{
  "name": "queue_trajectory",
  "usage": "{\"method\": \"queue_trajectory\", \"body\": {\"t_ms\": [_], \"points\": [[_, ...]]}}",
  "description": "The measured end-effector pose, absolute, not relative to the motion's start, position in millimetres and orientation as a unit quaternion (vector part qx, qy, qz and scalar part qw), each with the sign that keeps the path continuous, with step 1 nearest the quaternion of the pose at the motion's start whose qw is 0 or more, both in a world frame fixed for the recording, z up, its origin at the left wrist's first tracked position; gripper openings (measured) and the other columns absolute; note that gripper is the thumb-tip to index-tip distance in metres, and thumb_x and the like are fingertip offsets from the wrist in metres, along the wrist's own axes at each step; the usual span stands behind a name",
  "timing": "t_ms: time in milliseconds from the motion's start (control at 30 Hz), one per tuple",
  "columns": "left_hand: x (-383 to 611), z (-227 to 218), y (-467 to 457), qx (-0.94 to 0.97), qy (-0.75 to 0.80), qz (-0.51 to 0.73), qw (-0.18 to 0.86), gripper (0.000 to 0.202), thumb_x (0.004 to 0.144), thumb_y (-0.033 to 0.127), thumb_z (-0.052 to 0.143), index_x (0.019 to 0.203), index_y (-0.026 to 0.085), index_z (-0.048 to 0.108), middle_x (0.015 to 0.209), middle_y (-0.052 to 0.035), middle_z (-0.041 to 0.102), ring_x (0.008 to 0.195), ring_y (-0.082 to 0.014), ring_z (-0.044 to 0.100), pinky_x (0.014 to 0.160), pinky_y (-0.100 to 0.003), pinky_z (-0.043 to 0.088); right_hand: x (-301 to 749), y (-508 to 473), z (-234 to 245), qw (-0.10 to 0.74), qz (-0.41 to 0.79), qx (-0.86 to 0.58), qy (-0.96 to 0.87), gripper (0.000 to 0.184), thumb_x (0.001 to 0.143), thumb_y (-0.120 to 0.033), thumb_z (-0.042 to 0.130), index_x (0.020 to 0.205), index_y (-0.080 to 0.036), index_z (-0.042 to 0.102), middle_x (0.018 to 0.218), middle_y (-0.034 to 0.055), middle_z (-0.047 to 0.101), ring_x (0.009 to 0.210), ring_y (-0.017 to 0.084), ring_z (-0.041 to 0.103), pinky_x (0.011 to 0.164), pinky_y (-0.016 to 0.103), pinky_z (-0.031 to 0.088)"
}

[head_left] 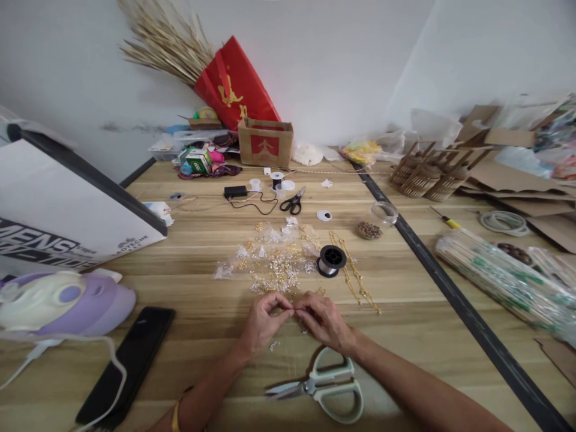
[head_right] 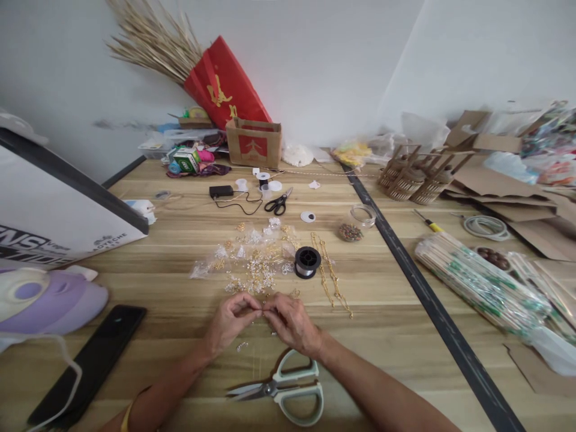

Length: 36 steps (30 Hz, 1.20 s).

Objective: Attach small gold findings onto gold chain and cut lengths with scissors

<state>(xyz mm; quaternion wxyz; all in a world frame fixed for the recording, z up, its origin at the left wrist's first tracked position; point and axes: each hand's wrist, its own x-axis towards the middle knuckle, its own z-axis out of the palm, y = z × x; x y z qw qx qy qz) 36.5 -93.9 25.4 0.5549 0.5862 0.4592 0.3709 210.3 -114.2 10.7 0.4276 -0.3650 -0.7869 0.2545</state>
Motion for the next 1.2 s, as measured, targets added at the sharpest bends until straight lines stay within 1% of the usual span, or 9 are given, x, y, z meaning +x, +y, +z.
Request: {"method": "queue_trajectory", "body": {"t_ms": [133, 300, 600, 767, 900, 1067, 1200], "points": [[37.6, 26.6, -95.5, 0.594, 0.468, 0.371, 0.539, 0.005, 0.065, 0.014, 0.065, 0.065, 0.014, 0.06, 0.065, -0.0009, 0.062, 0.065, -0.0134, 0.057, 0.064, -0.023, 0.046, 210.4, -114.6, 8.3, 0.414, 0.251, -0.368, -0.794, 0.01, 0.092, -0.018, 0.043, 0.085, -0.018, 0.051, 0.073, 0.0024, 0.055, 0.065, 0.013, 0.05, 0.06, 0.023, 0.041], [38.2, 27.1, -96.7, 0.585, 0.467, 0.368, 0.552, 0.003, 0.066, 0.013, 0.064, 0.068, 0.013, 0.061, 0.066, -0.001, 0.063, 0.066, -0.013, 0.058, 0.064, -0.022, 0.046, 210.1, -115.1, 5.4, 0.402, 0.246, -0.37, -0.801, 0.01, 0.093, -0.019, 0.04, 0.087, -0.018, 0.048, 0.074, 0.0027, 0.054, 0.065, 0.013, 0.05, 0.06, 0.024, 0.04], [38.4, 26.6, -96.4, 0.583, 0.462, 0.363, 0.562, 0.003, 0.067, 0.014, 0.065, 0.07, 0.013, 0.064, 0.07, -0.0028, 0.066, 0.069, -0.0146, 0.061, 0.068, -0.023, 0.048, 210.4, -115.7, 9.7, 0.393, 0.248, -0.37, -0.804, 0.009, 0.093, -0.018, 0.039, 0.088, -0.018, 0.046, 0.075, 0.0028, 0.053, 0.066, 0.013, 0.05, 0.061, 0.024, 0.041], [38.4, 26.0, -96.3, 0.577, 0.471, 0.349, 0.568, 0.007, 0.067, 0.018, 0.066, 0.072, 0.013, 0.067, 0.072, -0.0045, 0.068, 0.071, -0.0164, 0.062, 0.069, -0.025, 0.048, 210.5, -115.8, 9.0, 0.393, 0.249, -0.372, -0.803, 0.008, 0.093, -0.018, 0.039, 0.09, -0.018, 0.047, 0.077, 0.0032, 0.054, 0.067, 0.014, 0.051, 0.061, 0.024, 0.041], [36.7, 24.9, -95.4, 0.599, 0.464, 0.335, 0.56, 0.011, 0.07, 0.022, 0.065, 0.076, 0.014, 0.069, 0.077, -0.0057, 0.07, 0.074, -0.0177, 0.063, 0.072, -0.026, 0.048, 210.4, -115.7, 9.0, 0.394, 0.248, -0.374, -0.802, 0.008, 0.093, -0.018, 0.039, 0.09, -0.018, 0.047, 0.076, 0.0029, 0.054, 0.066, 0.013, 0.051, 0.061, 0.024, 0.041], [34.6, 26.2, -94.8, 0.641, 0.455, 0.319, 0.529, 0.01, 0.073, 0.021, 0.062, 0.073, 0.014, 0.069, 0.073, -0.0048, 0.07, 0.071, -0.017, 0.062, 0.069, -0.025, 0.047, 210.1, -116.0, 10.4, 0.392, 0.253, -0.377, -0.8, 0.01, 0.093, -0.019, 0.039, 0.087, -0.018, 0.047, 0.075, 0.0027, 0.053, 0.066, 0.013, 0.05, 0.06, 0.023, 0.041], [33.5, 25.7, -94.7, 0.653, 0.444, 0.32, 0.523, 0.01, 0.073, 0.02, 0.06, 0.072, 0.014, 0.068, 0.072, -0.0042, 0.069, 0.069, -0.0167, 0.061, 0.068, -0.025, 0.047, 210.1, -116.2, 10.2, 0.391, 0.25, -0.376, -0.802, 0.01, 0.093, -0.019, 0.039, 0.087, -0.018, 0.047, 0.074, 0.0025, 0.054, 0.064, 0.013, 0.05, 0.059, 0.023, 0.04]]}}
